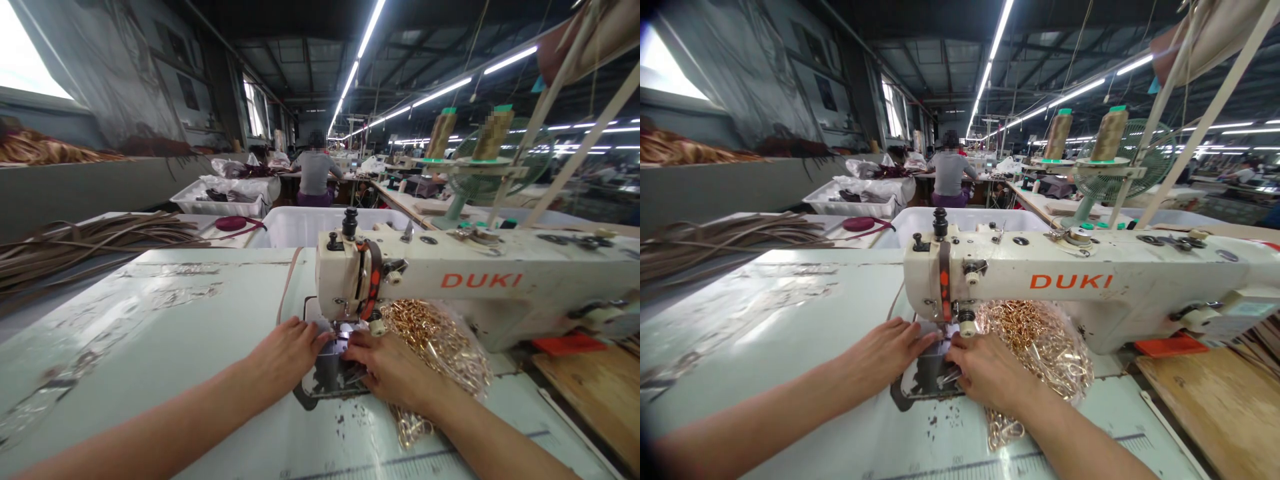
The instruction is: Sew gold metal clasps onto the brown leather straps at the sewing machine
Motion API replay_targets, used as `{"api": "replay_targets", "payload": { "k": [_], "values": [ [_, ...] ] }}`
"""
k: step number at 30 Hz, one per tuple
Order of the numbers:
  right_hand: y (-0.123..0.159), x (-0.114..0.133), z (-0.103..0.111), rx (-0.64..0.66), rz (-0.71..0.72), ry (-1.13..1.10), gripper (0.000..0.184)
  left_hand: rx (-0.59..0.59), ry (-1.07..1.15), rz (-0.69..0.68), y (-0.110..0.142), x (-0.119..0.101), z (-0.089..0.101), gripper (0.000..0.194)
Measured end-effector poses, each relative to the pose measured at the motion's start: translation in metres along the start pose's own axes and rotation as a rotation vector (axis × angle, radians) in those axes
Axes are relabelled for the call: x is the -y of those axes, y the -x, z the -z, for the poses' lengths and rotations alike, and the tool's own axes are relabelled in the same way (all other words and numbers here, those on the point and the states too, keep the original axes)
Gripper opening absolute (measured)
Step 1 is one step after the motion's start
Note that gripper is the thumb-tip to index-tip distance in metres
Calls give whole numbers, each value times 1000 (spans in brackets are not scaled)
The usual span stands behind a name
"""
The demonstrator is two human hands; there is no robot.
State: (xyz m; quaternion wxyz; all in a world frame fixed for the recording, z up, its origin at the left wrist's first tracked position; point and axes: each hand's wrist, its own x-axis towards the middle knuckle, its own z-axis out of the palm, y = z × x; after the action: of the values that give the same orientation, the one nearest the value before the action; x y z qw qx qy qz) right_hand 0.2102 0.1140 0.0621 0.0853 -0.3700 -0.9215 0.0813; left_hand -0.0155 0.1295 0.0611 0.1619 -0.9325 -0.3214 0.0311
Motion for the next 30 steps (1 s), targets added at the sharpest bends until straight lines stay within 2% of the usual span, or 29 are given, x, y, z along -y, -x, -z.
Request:
{"api": "replay_targets", "payload": {
  "k": [3, 7, 10, 12, 14, 16, 17, 18, 19, 21, 23, 25, 27, 30],
  "values": [
    [0, 0, 1, -2, -12, -5, 38, 83, 122, -37, -7, 24, 10, 37],
    [-2, 2, 3, -2, -19, 7, 36, 191, 455, -149, -16, 56, 22, 36],
    [-1, 1, 2, -1, -24, 20, 40, 215, 638, -167, -14, 62, 26, 38],
    [0, -1, 2, -10, -47, 19, 40, 162, 697, -158, -7, 50, 26, 41],
    [0, -3, 1, -34, -97, 18, 37, 94, 682, -103, 2, 28, 27, 68],
    [1, -5, 1, -63, -144, 22, 34, 73, 618, 7, 11, 0, 25, 98],
    [0, -6, 1, -75, -156, 23, 32, 81, 582, 41, 15, -15, 23, 107],
    [0, -6, 2, -83, -160, 21, 31, 55, 533, 79, 17, -29, 20, 108],
    [0, -5, 2, -83, -157, 18, 30, 42, 478, 76, 19, -42, 14, 101],
    [0, -4, 3, -68, -147, 13, 28, -6, 338, 32, 20, -62, -2, 75],
    [1, -2, 3, -51, -122, 9, 29, -101, 187, 1, 19, -72, -23, 54],
    [2, -1, 4, -48, -92, 1, 27, -238, 88, -17, 20, -74, -44, 49],
    [2, -1, 4, -44, -71, -14, 23, -311, 45, -35, 23, -69, -57, 49],
    [0, -5, 2, -46, -67, -34, 19, -315, 56, -56, 28, -63, -52, 44]
  ]
}}
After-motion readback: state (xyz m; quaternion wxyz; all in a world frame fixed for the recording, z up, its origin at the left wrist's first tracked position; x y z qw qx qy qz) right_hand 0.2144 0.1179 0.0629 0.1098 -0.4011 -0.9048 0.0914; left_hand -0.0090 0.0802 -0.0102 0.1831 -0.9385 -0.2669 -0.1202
